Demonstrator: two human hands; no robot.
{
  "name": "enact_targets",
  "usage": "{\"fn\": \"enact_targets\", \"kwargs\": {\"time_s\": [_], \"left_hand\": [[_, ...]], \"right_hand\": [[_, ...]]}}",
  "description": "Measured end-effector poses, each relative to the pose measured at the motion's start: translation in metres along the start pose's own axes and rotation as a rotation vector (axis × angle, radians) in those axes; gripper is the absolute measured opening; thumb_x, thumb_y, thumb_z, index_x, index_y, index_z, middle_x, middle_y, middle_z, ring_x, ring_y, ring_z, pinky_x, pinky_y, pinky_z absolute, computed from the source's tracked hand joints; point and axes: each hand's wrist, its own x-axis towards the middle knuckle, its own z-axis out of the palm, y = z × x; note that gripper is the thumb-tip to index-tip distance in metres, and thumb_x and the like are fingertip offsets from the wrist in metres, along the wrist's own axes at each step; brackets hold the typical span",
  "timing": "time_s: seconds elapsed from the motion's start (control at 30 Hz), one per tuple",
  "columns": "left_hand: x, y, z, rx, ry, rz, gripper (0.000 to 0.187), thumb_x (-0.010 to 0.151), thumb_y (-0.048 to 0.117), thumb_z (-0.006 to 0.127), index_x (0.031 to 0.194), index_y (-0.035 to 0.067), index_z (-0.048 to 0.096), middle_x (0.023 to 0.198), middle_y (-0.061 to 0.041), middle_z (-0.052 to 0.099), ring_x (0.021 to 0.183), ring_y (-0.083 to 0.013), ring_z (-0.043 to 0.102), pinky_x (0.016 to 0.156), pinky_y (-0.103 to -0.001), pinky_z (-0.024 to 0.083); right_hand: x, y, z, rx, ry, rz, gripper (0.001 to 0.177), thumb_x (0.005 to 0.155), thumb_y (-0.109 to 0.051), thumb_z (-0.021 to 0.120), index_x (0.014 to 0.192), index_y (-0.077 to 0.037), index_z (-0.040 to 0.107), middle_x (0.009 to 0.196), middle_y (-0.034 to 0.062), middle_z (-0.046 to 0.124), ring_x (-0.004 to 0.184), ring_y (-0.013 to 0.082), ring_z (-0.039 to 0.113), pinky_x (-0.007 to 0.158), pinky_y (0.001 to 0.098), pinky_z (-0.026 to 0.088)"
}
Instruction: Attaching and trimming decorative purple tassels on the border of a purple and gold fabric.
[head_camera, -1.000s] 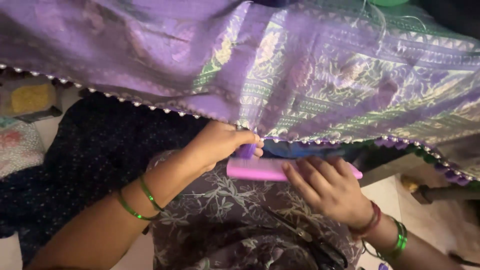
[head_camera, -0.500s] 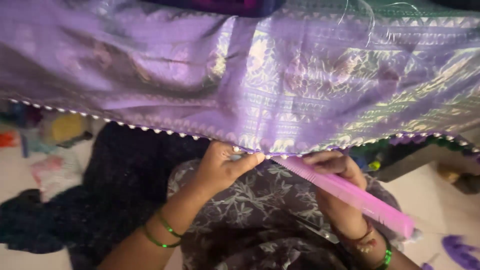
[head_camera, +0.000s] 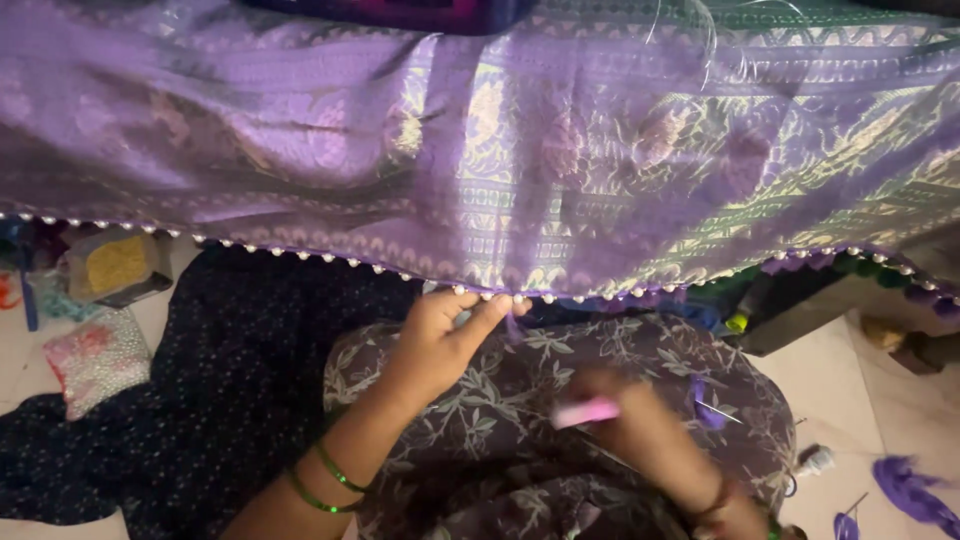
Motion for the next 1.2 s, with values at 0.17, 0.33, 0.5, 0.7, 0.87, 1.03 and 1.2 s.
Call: {"fn": "enact_targets", "kwargs": {"time_s": [0.17, 0.33, 0.5, 0.7, 0.87, 1.03, 1.2], "left_hand": [[-0.014, -0.017, 0.018, 0.253, 0.163, 0.103, 0.018, 0.101, 0.017, 0.063, 0.104, 0.005, 0.076, 0.092, -0.005, 0.08, 0.077, -0.0103, 0.068, 0.071, -0.026, 0.053], [-0.027, -0.034, 0.026, 0.295, 0.268, 0.205, 0.014, 0.1, 0.013, 0.065, 0.103, 0.003, 0.074, 0.093, -0.009, 0.077, 0.081, -0.0164, 0.074, 0.072, -0.03, 0.056], [-0.025, -0.042, 0.024, 0.32, 0.304, 0.191, 0.014, 0.095, 0.012, 0.069, 0.103, 0.002, 0.074, 0.092, -0.01, 0.076, 0.078, -0.0198, 0.075, 0.068, -0.03, 0.056], [-0.004, -0.014, 0.004, 0.429, 0.359, 0.432, 0.026, 0.09, 0.017, 0.076, 0.107, -0.002, 0.069, 0.098, -0.011, 0.071, 0.088, -0.0209, 0.069, 0.076, -0.032, 0.054], [0.009, -0.031, 0.001, -0.114, -0.021, -0.202, 0.023, 0.097, 0.017, 0.07, 0.103, -0.003, 0.076, 0.075, -0.005, 0.066, 0.064, -0.0135, 0.06, 0.056, -0.029, 0.049], [0.015, -0.027, 0.005, -0.353, -0.069, -0.274, 0.025, 0.096, 0.018, 0.069, 0.105, -0.003, 0.079, 0.081, -0.007, 0.074, 0.072, -0.0139, 0.066, 0.069, -0.029, 0.052], [0.019, -0.037, 0.009, -0.315, 0.047, -0.23, 0.023, 0.091, 0.017, 0.072, 0.103, -0.001, 0.08, 0.099, -0.01, 0.082, 0.095, -0.0136, 0.075, 0.093, -0.029, 0.055]], "right_hand": [[0.003, -0.025, 0.014, 0.118, -0.311, -0.087, 0.029, 0.078, -0.012, 0.085, 0.105, -0.008, 0.076, 0.099, 0.0081, 0.076, 0.09, 0.0235, 0.074, 0.077, 0.0347, 0.059], [0.059, -0.035, 0.012, 0.554, 0.009, 0.169, 0.025, 0.087, -0.016, 0.075, 0.109, -0.005, 0.073, 0.101, 0.0066, 0.076, 0.09, 0.0165, 0.071, 0.079, 0.0318, 0.057], [0.092, -0.045, 0.037, 1.006, -0.016, 0.324, 0.027, 0.098, -0.022, 0.065, 0.108, 0.001, 0.074, 0.101, 0.0083, 0.075, 0.091, 0.0147, 0.068, 0.083, 0.0299, 0.054], [0.085, -0.032, 0.079, 1.092, 0.202, 0.203, 0.03, 0.109, -0.023, 0.057, 0.095, 0.0, 0.068, 0.091, 0.0027, 0.067, 0.086, 0.0109, 0.059, 0.079, 0.0279, 0.048], [0.068, -0.03, 0.08, 1.327, 0.086, 0.13, 0.028, 0.112, -0.024, 0.05, 0.101, -0.002, 0.063, 0.086, 0.0047, 0.067, 0.081, 0.0145, 0.062, 0.077, 0.0294, 0.051], [0.058, 0.004, 0.045, 0.767, 0.049, 0.131, 0.025, 0.103, -0.026, 0.057, 0.1, -0.004, 0.069, 0.081, 0.0049, 0.071, 0.073, 0.0147, 0.069, 0.07, 0.029, 0.056], [0.069, -0.062, -0.055, -0.078, 0.399, -0.284, 0.019, 0.093, -0.023, 0.074, 0.094, -0.005, 0.071, 0.091, 0.005, 0.074, 0.076, 0.013, 0.069, 0.065, 0.0266, 0.054]]}}
